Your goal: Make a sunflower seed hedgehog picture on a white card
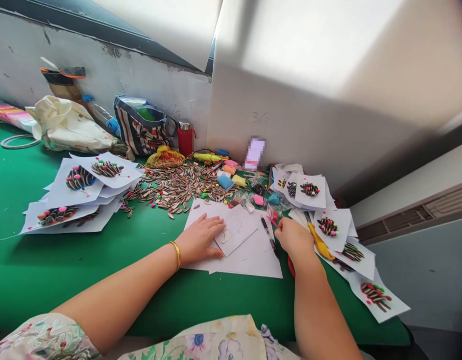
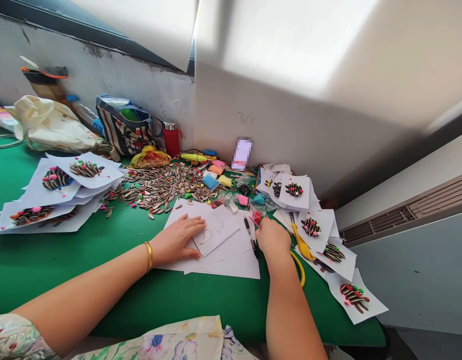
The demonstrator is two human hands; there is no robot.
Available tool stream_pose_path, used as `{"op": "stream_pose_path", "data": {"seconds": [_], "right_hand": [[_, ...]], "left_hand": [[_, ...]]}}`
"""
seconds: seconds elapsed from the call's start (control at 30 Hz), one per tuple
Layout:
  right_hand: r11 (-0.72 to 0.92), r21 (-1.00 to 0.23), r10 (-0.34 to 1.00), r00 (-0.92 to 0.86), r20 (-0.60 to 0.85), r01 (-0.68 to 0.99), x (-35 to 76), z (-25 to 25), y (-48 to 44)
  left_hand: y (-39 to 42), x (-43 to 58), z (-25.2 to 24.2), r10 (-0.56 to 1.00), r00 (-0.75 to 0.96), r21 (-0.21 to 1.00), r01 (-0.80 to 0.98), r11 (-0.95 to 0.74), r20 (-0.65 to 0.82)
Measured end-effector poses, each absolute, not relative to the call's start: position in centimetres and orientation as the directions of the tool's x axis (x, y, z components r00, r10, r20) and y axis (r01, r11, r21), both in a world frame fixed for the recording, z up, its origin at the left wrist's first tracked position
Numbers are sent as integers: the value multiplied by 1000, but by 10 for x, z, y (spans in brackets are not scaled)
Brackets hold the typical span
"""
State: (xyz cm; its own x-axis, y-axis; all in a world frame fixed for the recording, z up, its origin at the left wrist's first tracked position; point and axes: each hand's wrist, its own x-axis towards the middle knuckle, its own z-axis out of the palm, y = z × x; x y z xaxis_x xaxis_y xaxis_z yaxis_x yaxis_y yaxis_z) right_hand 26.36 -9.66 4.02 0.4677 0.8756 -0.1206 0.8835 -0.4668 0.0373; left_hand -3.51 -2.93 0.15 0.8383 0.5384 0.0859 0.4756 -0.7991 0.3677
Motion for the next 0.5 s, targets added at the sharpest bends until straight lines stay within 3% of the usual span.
{"op": "stream_pose_path", "data": {"seconds": [0.2,0.33,0.5], "right_hand": [[-383,-52,924,383,-1,922,244,49,-121],[-265,-344,964,253,-81,901,219,41,-135],[-129,-709,990,129,-54,693,198,23,-139]], "left_hand": [[-25,-40,3,511,851,384,434,-815,123],[-26,-42,1,501,856,382,423,-822,129],[-30,-43,-2,464,876,331,402,-854,132]]}}
